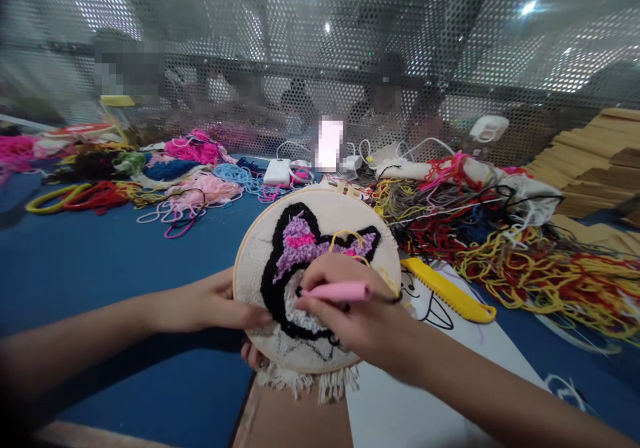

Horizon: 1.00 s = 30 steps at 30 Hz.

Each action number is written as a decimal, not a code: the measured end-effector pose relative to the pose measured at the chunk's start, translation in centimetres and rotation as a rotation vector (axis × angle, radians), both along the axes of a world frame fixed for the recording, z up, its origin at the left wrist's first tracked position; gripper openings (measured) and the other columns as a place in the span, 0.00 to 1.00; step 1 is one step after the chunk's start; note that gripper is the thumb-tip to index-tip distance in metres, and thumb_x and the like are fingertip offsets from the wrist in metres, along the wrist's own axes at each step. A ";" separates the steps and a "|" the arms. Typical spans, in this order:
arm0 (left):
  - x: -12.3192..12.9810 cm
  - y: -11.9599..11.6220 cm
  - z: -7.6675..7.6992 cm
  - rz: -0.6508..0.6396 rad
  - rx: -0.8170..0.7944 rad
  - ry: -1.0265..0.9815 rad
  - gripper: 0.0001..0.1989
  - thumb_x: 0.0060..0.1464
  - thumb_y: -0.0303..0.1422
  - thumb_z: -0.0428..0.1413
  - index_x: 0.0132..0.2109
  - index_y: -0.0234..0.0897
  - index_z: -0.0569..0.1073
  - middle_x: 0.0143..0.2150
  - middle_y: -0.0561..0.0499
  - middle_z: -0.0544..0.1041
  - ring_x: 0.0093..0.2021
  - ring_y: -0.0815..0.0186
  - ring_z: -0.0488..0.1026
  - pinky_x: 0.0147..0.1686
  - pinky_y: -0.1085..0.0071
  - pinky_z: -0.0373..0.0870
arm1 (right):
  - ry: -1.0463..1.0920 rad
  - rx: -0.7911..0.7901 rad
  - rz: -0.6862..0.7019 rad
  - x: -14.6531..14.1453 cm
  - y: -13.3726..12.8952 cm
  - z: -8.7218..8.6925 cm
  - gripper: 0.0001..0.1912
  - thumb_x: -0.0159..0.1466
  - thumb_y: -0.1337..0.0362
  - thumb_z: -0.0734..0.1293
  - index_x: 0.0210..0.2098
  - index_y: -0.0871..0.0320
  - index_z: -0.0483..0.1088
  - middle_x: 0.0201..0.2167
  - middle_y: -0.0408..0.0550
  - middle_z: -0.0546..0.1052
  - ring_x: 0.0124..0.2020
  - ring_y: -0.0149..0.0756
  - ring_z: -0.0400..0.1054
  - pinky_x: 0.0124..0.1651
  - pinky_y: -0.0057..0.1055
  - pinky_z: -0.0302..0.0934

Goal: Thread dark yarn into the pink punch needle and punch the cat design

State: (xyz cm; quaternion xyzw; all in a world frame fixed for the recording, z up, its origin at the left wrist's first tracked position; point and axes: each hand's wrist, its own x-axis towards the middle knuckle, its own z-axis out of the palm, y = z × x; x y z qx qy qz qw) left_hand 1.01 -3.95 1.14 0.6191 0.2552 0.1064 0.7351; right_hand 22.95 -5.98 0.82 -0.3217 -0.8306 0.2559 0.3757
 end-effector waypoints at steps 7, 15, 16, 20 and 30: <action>0.1 0.0 0.3 0.022 -0.015 0.026 0.08 0.53 0.28 0.51 0.30 0.30 0.73 0.26 0.46 0.78 0.26 0.66 0.75 0.26 0.75 0.71 | 0.362 -0.101 0.022 0.6 -0.1 0.6 0.05 0.62 0.70 0.62 0.33 0.54 0.61 0.32 0.42 0.67 0.33 0.30 0.63 0.37 0.31 0.59; 0.0 0.1 0.0 0.018 -0.021 0.003 0.09 0.53 0.27 0.51 0.31 0.29 0.75 0.25 0.46 0.78 0.25 0.67 0.75 0.26 0.75 0.72 | 0.335 -0.093 0.023 0.6 -0.2 0.6 0.05 0.62 0.70 0.62 0.33 0.53 0.61 0.32 0.43 0.67 0.35 0.32 0.64 0.37 0.33 0.61; 0.0 0.1 0.0 0.019 -0.022 0.004 0.09 0.53 0.27 0.51 0.31 0.28 0.75 0.25 0.46 0.78 0.25 0.67 0.75 0.26 0.75 0.72 | 0.335 -0.094 0.023 0.6 -0.2 0.6 0.05 0.62 0.70 0.62 0.33 0.53 0.61 0.32 0.44 0.67 0.35 0.32 0.65 0.37 0.33 0.61; 0.1 0.2 0.0 0.019 -0.015 0.006 0.09 0.53 0.27 0.51 0.31 0.28 0.76 0.26 0.46 0.78 0.25 0.67 0.74 0.26 0.75 0.71 | 0.330 -0.104 0.026 0.5 -0.2 0.5 0.05 0.62 0.70 0.63 0.33 0.53 0.62 0.32 0.44 0.67 0.36 0.33 0.65 0.37 0.33 0.61; 0.0 -0.1 0.2 0.024 -0.029 0.009 0.08 0.54 0.28 0.52 0.33 0.30 0.74 0.26 0.47 0.78 0.26 0.67 0.75 0.27 0.75 0.71 | 0.144 -0.091 0.025 0.0 -0.2 0.0 0.05 0.61 0.69 0.64 0.33 0.53 0.62 0.32 0.42 0.69 0.35 0.31 0.65 0.39 0.31 0.59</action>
